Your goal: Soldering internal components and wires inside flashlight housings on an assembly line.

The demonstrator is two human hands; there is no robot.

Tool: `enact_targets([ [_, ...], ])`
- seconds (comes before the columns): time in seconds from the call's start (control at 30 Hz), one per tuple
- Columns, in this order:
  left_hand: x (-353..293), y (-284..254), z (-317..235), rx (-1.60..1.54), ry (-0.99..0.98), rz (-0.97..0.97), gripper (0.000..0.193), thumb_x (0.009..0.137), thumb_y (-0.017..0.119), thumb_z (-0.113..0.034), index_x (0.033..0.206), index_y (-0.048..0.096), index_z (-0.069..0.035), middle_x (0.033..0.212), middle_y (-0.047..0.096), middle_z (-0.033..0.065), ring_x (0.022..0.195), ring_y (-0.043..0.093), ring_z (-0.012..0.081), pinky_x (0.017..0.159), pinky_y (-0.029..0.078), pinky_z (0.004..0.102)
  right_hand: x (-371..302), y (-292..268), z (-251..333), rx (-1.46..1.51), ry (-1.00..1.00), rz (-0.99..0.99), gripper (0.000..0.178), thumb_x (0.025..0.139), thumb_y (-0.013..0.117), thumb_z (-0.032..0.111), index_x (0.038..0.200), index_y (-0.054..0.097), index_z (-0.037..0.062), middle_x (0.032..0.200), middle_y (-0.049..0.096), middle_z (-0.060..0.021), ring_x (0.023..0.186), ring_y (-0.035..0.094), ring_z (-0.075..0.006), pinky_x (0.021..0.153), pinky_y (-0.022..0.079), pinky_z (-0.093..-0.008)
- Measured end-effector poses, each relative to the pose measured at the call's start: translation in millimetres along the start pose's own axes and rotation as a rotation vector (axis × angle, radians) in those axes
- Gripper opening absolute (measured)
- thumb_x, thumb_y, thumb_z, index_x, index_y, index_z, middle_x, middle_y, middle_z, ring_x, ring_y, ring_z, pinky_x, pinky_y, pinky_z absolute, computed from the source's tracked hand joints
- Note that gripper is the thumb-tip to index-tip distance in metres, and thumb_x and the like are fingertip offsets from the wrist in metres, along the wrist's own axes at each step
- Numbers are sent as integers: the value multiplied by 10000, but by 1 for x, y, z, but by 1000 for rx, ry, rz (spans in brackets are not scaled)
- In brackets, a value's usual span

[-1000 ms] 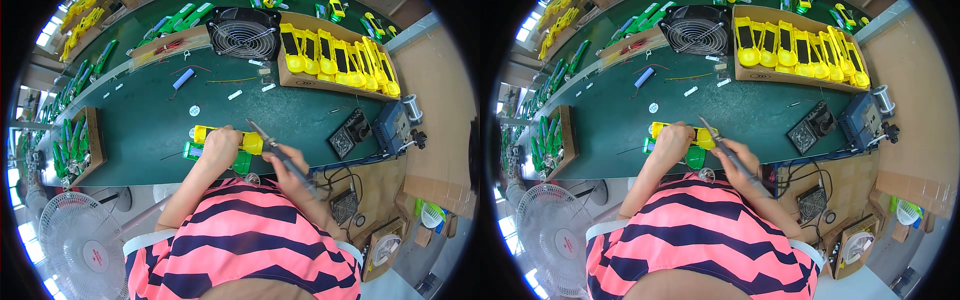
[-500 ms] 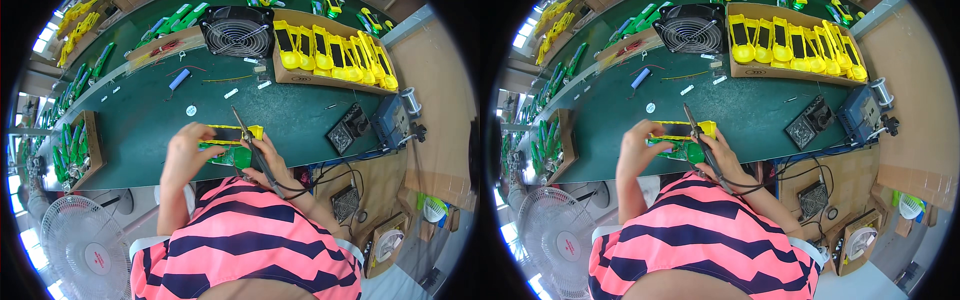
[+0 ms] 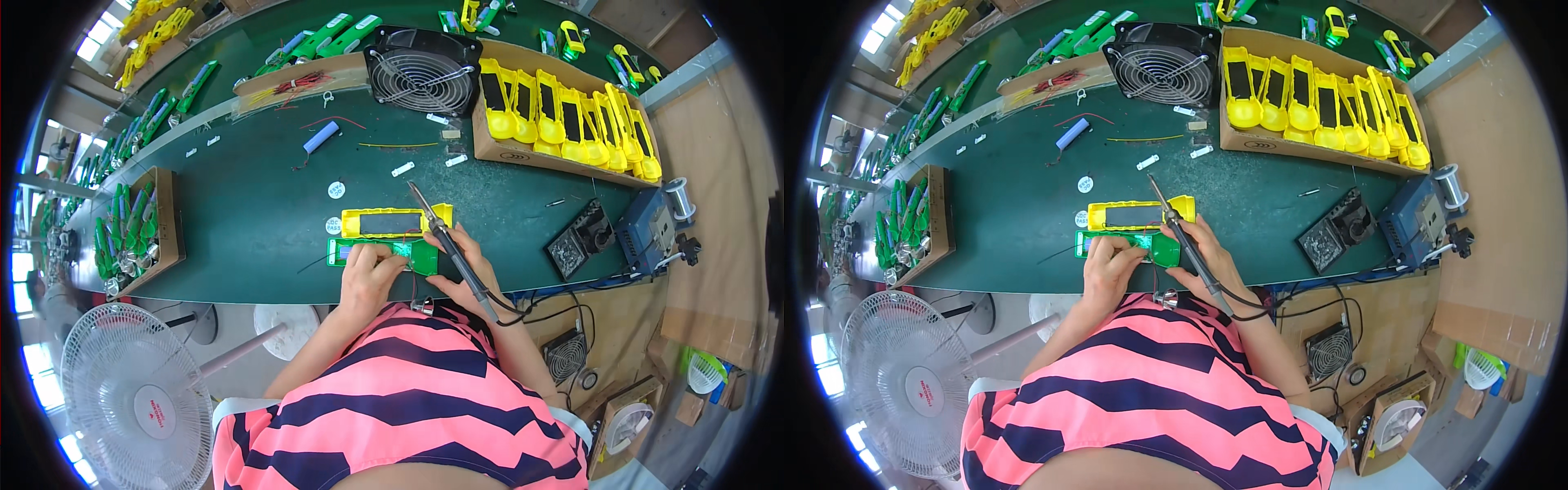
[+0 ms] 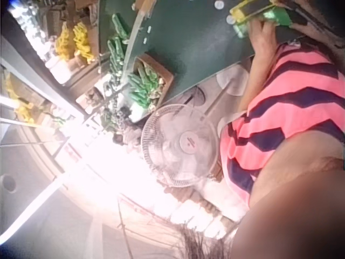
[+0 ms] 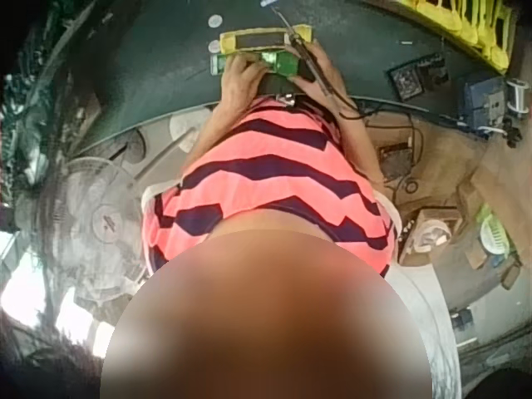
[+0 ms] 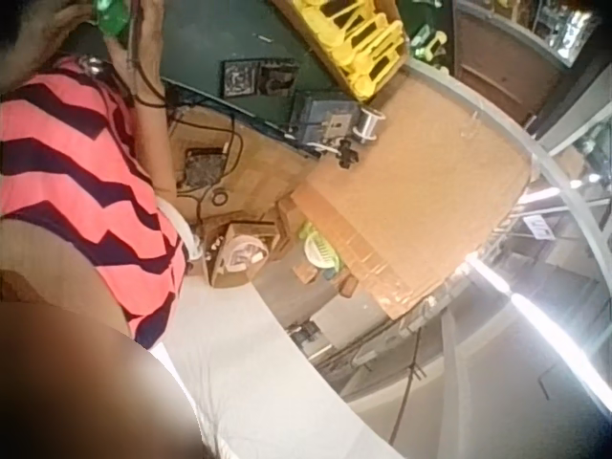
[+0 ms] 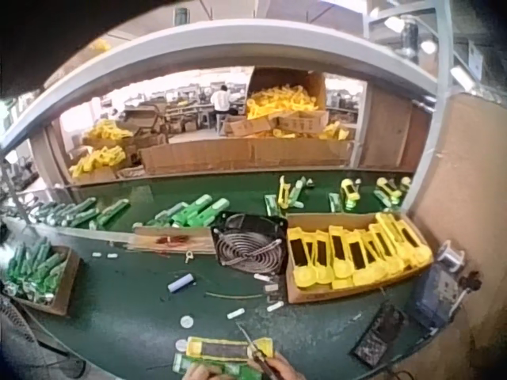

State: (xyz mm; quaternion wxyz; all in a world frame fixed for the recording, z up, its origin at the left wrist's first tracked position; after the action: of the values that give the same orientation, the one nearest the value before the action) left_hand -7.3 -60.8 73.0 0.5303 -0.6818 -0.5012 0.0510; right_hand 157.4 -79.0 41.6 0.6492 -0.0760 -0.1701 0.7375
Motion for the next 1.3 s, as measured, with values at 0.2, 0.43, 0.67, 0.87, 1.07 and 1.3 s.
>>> enact_targets([
  [0.2, -2, -9, 8, -104, 34, 68, 186, 665, 640, -1, 833, 566, -32, 944, 494, 101, 798, 505, 260, 670, 433, 341, -19, -4, 15, 30, -126, -127, 470, 667, 684, 91, 1114, 540, 80, 1117, 547, -76, 1113, 480, -246, 1053, 226, -417],
  [0.43, 1, -6, 11, -139, -65, 38, 139, 661, 639, 24, 765, 550, 1, 932, 506, 109, 803, 533, 263, 677, 451, 330, -47, -7, 22, -22, -205, -284, 138, 773, 594, 63, 896, 573, 3, 755, 659, -59, 739, 642, -181, 1003, 265, -465],
  [0.67, 6, -7, 15, -215, -167, 21, 135, 623, 636, 51, 708, 542, 5, 897, 537, 105, 779, 569, 241, 652, 477, 311, -59, 14, -9, 427, -103, -600, 177, 748, 587, -15, 919, 541, -13, 743, 640, -104, 651, 635, -170, 1017, 227, -479],
  [0.87, 8, -6, 15, -213, -172, 18, 138, 593, 625, 62, 676, 531, 4, 887, 536, 115, 780, 571, 243, 655, 478, 314, -53, 16, -7, 570, -66, -619, 227, 769, 562, -45, 983, 488, -57, 833, 599, -134, 650, 625, -135, 846, 462, -301],
  [1.07, 8, -8, 12, -192, -146, 19, 141, 593, 633, 59, 669, 527, 4, 885, 529, 109, 778, 567, 241, 652, 474, 314, -51, 16, -4, 498, -75, -583, 249, 768, 568, -42, 996, 475, -77, 807, 613, -126, 648, 618, -111, 781, 489, -260],
  [1.3, 9, -8, 14, -219, -156, 51, 137, 597, 632, 60, 675, 530, 13, 898, 532, 116, 786, 567, 248, 657, 473, 316, -53, 21, -13, 621, 49, -623, 248, 762, 573, -45, 988, 475, -62, 747, 608, -120, 628, 620, -129, 854, 456, -292],
])
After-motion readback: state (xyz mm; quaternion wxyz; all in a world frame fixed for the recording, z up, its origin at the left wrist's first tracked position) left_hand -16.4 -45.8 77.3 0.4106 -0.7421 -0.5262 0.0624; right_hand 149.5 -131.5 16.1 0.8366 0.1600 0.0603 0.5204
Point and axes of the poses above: each hand's wrist, its own x-axis towards the middle knuckle, its own y-axis out of the palm, z = x × y, the point moved 4 cm from there along x, towards the middle knuckle
